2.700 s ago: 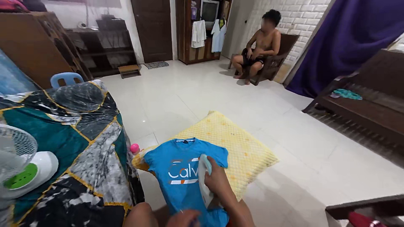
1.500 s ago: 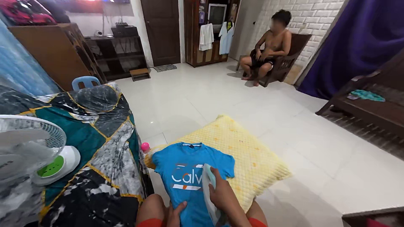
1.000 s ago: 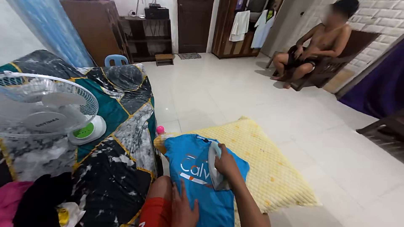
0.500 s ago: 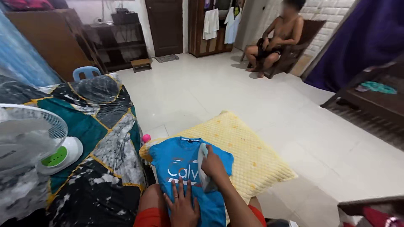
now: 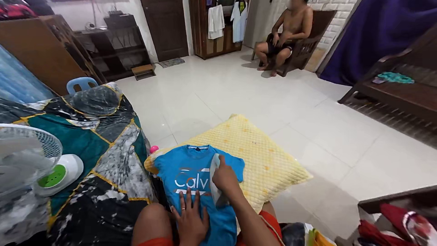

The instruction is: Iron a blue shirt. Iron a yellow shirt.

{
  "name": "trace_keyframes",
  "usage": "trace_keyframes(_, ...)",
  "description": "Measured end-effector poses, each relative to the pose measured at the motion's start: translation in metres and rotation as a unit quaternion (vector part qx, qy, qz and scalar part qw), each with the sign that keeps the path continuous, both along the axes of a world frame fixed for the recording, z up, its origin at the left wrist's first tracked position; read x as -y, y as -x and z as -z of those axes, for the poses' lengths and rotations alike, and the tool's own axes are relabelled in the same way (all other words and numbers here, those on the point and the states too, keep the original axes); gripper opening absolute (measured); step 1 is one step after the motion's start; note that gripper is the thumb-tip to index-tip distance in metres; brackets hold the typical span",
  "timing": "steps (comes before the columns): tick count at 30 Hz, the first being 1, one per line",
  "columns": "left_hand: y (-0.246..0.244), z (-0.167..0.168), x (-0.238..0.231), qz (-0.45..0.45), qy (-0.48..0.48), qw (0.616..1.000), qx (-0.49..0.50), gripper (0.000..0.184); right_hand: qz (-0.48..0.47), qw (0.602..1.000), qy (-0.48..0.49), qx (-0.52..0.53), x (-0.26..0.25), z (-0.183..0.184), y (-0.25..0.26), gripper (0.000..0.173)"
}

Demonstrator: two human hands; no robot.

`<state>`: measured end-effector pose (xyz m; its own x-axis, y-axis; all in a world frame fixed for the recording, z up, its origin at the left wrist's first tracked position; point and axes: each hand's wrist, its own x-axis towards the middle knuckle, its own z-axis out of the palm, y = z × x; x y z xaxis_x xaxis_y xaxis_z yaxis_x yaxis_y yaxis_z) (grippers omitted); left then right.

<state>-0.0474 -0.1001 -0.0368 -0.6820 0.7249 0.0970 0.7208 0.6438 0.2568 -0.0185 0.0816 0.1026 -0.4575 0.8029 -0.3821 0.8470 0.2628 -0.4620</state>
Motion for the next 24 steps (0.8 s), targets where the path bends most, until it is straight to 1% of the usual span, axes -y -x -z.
trace_keyframes(2,0.0,-0.001,0.001,0.001,0.002,1.0,0.007,0.064,0.0,1.0,-0.017,0.002,-0.019,0.001,0.017,0.081)
trace_keyframes(4,0.002,-0.001,0.002,0.001,0.006,1.0,0.015,0.063,-0.009,0.999,-0.03,0.011,-0.027,0.003,0.026,0.084)
trace_keyframes(6,0.001,-0.002,0.004,0.004,0.005,1.0,0.024,0.063,-0.016,0.999,-0.032,0.024,-0.016,0.004,0.017,0.084)
trace_keyframes(9,0.003,-0.007,0.004,0.011,0.014,0.999,0.046,0.064,-0.014,0.999,-0.014,0.041,0.011,0.0,-0.01,0.08)
trace_keyframes(11,0.004,-0.004,0.003,0.012,0.003,0.999,0.041,0.065,-0.002,0.999,-0.012,0.035,0.014,0.001,-0.019,0.077)
trace_keyframes(14,0.003,0.001,0.004,0.01,-0.008,1.0,0.018,0.064,0.012,1.0,-0.025,0.012,-0.014,0.002,-0.008,0.077)
trace_keyframes(18,0.001,-0.004,0.003,0.004,-0.001,0.999,0.032,0.062,0.021,0.998,-0.043,0.038,-0.057,0.001,0.01,0.082)
trace_keyframes(20,0.0,-0.005,0.004,0.003,-0.006,0.999,0.036,0.063,0.021,0.998,-0.041,0.048,-0.051,0.0,0.004,0.084)
trace_keyframes(24,0.001,0.001,0.003,0.003,-0.011,0.999,0.035,0.064,0.022,0.997,-0.029,0.062,-0.016,-0.003,-0.02,0.085)
